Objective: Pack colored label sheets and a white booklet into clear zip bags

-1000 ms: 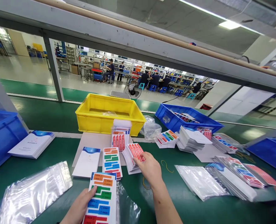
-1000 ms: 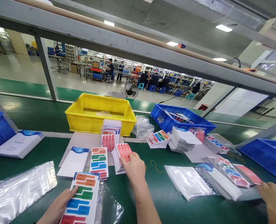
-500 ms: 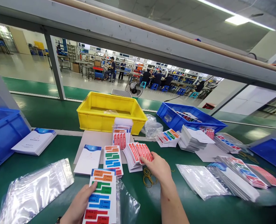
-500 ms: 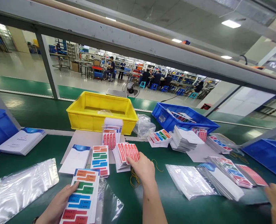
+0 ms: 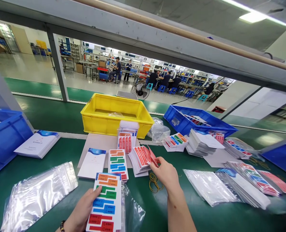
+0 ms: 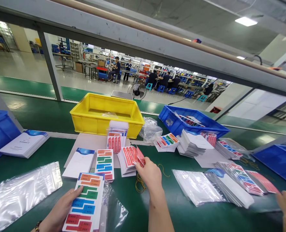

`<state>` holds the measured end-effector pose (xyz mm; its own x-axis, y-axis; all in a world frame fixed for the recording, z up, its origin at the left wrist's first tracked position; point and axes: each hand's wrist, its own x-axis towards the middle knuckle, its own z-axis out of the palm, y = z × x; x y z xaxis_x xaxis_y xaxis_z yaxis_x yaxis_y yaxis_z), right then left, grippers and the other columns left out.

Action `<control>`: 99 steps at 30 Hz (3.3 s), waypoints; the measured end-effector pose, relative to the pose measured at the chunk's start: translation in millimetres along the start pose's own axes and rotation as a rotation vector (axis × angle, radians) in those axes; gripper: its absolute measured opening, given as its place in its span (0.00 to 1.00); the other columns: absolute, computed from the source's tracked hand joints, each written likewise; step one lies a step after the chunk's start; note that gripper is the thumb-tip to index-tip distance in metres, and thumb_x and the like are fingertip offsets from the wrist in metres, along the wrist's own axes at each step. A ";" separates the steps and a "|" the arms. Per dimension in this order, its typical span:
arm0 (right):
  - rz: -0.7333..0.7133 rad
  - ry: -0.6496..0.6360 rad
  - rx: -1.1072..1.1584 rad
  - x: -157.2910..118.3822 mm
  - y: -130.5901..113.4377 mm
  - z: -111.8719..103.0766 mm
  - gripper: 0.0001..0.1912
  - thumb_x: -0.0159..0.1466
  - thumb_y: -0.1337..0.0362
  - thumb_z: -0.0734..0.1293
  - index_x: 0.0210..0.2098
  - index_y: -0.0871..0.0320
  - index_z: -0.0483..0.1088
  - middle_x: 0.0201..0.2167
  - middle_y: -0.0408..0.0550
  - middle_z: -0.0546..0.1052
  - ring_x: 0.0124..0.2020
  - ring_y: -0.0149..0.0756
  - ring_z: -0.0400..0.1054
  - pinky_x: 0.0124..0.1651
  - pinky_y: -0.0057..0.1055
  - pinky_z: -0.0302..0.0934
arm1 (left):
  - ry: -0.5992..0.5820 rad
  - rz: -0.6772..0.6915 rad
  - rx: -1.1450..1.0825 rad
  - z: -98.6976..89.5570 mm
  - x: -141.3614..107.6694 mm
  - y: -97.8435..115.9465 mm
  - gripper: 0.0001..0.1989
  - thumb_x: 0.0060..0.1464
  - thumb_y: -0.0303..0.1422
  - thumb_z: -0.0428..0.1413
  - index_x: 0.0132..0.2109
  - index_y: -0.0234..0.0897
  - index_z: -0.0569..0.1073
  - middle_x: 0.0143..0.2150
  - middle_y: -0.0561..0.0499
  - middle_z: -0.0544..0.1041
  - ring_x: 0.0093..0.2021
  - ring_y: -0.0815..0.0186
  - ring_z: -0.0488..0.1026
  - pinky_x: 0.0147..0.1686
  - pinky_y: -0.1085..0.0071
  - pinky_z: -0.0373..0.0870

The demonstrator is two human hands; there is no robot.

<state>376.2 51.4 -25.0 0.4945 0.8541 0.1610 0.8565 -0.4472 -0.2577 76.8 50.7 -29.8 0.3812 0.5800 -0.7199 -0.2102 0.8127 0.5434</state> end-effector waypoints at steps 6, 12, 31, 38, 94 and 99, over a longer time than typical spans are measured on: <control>-0.143 0.115 0.030 1.3 -4.7 12.9 0.14 0.61 0.64 0.57 0.31 0.59 0.73 0.35 0.52 0.76 0.37 0.40 0.69 0.41 0.32 0.57 | -0.011 0.036 -0.026 -3.1 2.6 -3.8 0.12 0.49 0.36 0.61 0.30 0.32 0.68 0.26 0.43 0.81 0.30 0.55 0.80 0.27 0.68 0.76; -0.127 0.171 0.112 9.7 10.8 12.3 0.19 0.64 0.58 0.53 0.34 0.59 0.72 0.35 0.51 0.76 0.37 0.39 0.68 0.40 0.31 0.60 | 0.003 0.020 -0.012 -1.0 -0.1 -1.4 0.12 0.48 0.36 0.62 0.29 0.33 0.67 0.25 0.44 0.81 0.28 0.55 0.80 0.27 0.67 0.77; -0.230 -0.284 -0.310 78.3 74.5 42.3 0.41 0.47 0.82 0.62 0.59 0.53 0.57 0.64 0.52 0.52 0.64 0.45 0.45 0.59 0.45 0.44 | 0.056 -0.030 0.035 -1.5 2.4 -1.2 0.16 0.43 0.37 0.65 0.32 0.35 0.66 0.26 0.46 0.81 0.31 0.52 0.80 0.27 0.66 0.77; -0.403 -0.324 -0.330 100.1 59.6 42.0 0.28 0.57 0.71 0.68 0.56 0.57 0.60 0.59 0.55 0.61 0.60 0.49 0.52 0.59 0.50 0.46 | 0.025 -0.026 0.058 -7.9 10.3 -6.4 0.20 0.40 0.41 0.65 0.31 0.34 0.66 0.26 0.45 0.81 0.32 0.52 0.80 0.30 0.66 0.77; 0.097 -0.494 1.609 -49.5 -87.1 32.3 0.20 0.48 0.55 0.74 0.36 0.58 0.68 0.25 0.44 0.77 0.23 0.34 0.71 0.24 0.27 0.63 | -0.237 0.863 0.993 -21.1 10.8 -5.5 0.11 0.55 0.33 0.49 0.28 0.36 0.72 0.33 0.49 0.72 0.37 0.63 0.68 0.39 0.68 0.64; -0.021 -0.577 1.583 -50.5 -84.6 34.2 0.19 0.51 0.55 0.72 0.37 0.57 0.66 0.29 0.44 0.77 0.30 0.37 0.73 0.36 0.34 0.65 | -0.213 0.848 0.935 -22.0 11.2 -6.0 0.11 0.56 0.34 0.49 0.31 0.36 0.73 0.37 0.48 0.71 0.38 0.62 0.69 0.41 0.68 0.65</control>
<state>273.7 55.1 -43.9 0.0636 0.9951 -0.0758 -0.2958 -0.0537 -0.9537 62.5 53.5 -50.6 0.5936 0.8040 0.0354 0.2193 -0.2039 0.9541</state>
